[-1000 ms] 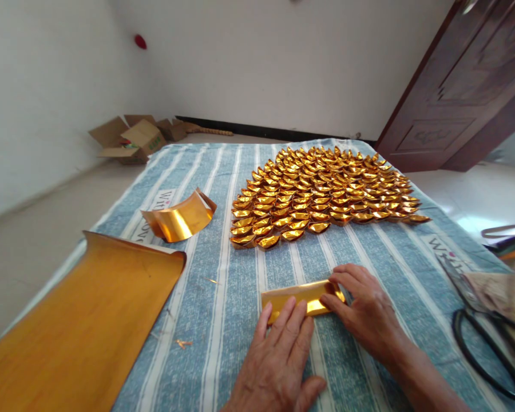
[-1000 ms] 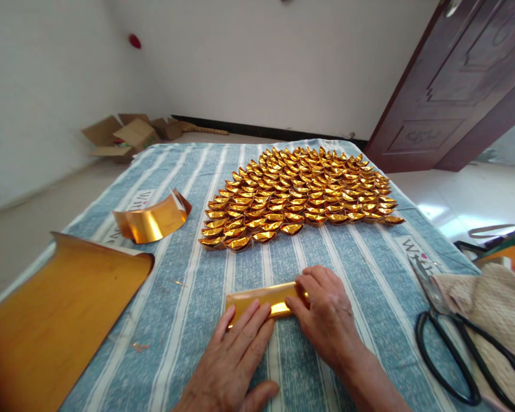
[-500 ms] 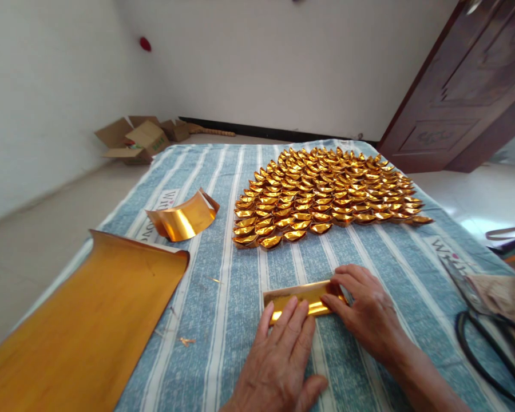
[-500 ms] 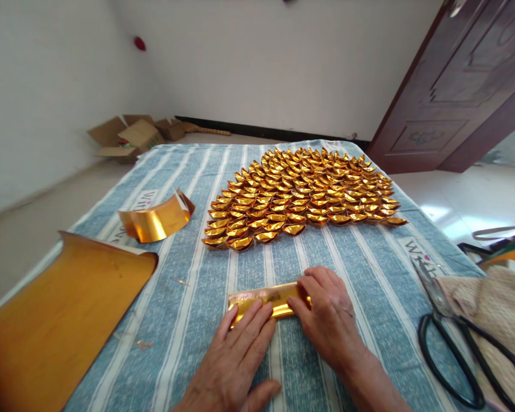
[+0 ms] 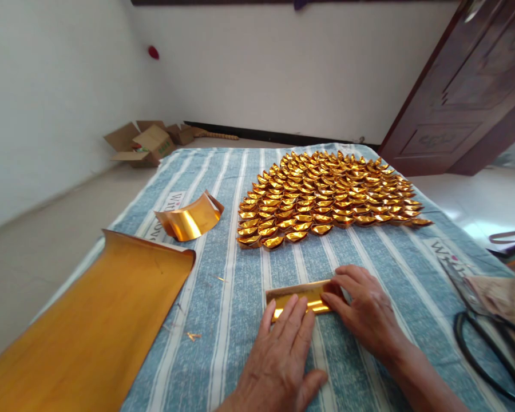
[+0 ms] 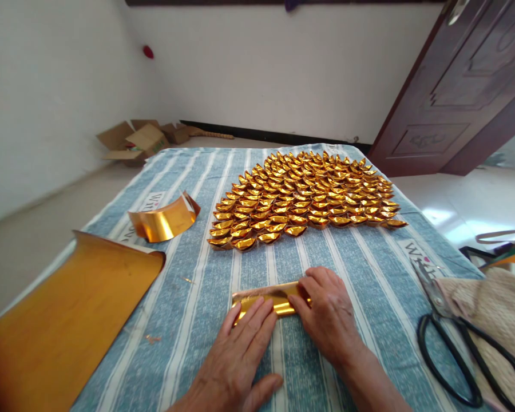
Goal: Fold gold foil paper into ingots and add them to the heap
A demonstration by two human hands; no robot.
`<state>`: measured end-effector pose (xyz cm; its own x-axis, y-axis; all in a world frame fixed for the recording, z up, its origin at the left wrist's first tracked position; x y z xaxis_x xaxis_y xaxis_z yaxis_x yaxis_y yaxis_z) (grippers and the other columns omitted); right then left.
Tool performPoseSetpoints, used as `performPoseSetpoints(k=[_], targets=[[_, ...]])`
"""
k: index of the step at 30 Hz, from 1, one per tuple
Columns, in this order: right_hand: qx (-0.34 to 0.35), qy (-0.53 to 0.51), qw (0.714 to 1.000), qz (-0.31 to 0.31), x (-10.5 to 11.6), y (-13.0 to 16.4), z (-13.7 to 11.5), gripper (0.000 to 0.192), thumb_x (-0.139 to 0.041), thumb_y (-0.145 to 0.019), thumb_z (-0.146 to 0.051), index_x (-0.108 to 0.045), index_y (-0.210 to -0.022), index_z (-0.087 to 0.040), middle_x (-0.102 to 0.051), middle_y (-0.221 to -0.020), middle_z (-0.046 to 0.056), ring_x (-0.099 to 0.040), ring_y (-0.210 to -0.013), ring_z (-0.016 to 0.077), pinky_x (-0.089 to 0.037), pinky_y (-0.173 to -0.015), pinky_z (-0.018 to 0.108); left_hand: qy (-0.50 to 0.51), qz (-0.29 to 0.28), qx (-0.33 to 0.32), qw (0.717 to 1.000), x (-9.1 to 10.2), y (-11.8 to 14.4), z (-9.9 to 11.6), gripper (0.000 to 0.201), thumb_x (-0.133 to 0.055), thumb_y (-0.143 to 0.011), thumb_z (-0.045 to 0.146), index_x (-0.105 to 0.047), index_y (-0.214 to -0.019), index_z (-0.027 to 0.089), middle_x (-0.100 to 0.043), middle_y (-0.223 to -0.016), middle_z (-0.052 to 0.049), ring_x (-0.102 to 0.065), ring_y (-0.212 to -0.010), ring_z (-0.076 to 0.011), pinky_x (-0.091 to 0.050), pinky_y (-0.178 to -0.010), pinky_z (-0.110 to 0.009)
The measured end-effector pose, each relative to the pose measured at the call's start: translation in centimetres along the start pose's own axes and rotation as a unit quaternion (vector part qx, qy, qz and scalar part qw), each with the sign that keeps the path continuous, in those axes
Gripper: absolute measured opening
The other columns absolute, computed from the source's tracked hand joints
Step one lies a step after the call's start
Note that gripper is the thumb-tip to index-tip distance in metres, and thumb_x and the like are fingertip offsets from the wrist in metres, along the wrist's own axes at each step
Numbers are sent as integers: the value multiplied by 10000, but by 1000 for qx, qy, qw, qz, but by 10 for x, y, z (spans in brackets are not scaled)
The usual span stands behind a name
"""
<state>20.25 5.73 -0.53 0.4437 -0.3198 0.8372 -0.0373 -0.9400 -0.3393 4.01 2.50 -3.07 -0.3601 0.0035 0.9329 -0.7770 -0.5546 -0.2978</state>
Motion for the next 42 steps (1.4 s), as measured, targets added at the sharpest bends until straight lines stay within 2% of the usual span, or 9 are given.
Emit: performPoseSetpoints(k=[10,14,18,22,28,32,36,42], targets=[[10,27,999,-21,-5,4,-4,89,-579,-860,-225,-655,-812,-221,-603,-1041,82,-535,-1005,259,-435,-874,425,11,-79,31,996,11,-10,2,661,-605,-830,323,-369,-1395,74,-400,-1459,-212,-348,-1367,-343,-340,-1069,-598],[24,50,998,-24,-8,6,-8,118,-544,-877,-241,-644,-822,-212,-598,-1043,102,-532,-997,273,-441,-850,439,25,-93,45,994,8,-8,1,694,-602,-838,375,-346,-1419,95,-371,-1483,-192,-317,-1384,-336,-301,-1097,-589],[39,72,996,-17,-11,8,-11,153,-605,-845,-360,-625,-808,-213,-594,-1031,114,-532,-1001,299,-442,-823,446,36,-107,50,992,6,-5,0,706,-532,-881,465,-306,-1445,106,-343,-1505,-167,-273,-1408,-307,-251,-1128,-568],[43,87,995,-4,-13,9,-13,248,-668,-782,-448,-600,-784,-209,-593,-1001,115,-540,-979,309,-443,-786,432,30,-104,50,993,10,-5,1,700,-516,-890,472,-296,-1456,125,-342,-1508,-153,-263,-1414,-291,-246,-1139,-541],[49,79,996,-10,-12,7,-13,257,-679,-762,-457,-574,-762,-223,-594,-972,83,-549,-947,278,-440,-792,406,23,-110,52,992,11,-4,3,702,-500,-898,440,-264,-1466,102,-318,-1516,-165,-225,-1427,-283,-249,-1136,-538],[45,68,996,-31,-12,5,-8,227,-707,-738,-415,-603,-792,-220,-603,-1025,95,-549,-1020,295,-443,-822,421,15,-118,47,992,10,-3,3,713,-492,-903,449,-245,-1474,101,-293,-1528,-163,-197,-1436,-273,-217,-1147,-528],[46,48,996,-51,-15,4,2,226,-713,-713,-421,-639,-816,-233,-610,-1088,84,-568,-1041,289,-455,-827,422,13,-116,45,992,14,-4,3,700,-498,-898,482,-300,-1457,110,-351,-1502,-158,-232,-1426,-271,-226,-1148,-509],[17,33,999,-34,-8,6,23,169,-707,-692,-352,-651,-800,-235,-586,-1196,93,-551,-1116,312,-437,-893,484,13,-111,44,993,18,-7,3,664,-471,-903,531,-389,-1411,111,-384,-1482,-166,-274,-1411,-284,-239,-1137,-517]])
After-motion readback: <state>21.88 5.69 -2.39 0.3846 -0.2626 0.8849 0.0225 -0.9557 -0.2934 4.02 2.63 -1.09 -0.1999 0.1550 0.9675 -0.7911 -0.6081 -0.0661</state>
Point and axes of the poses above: each hand's wrist, its own y-axis away from the middle knuckle, its own x-axis out of the back of the hand, z = x × y, the point moved 7 cm from there along -y, towards the middle knuckle
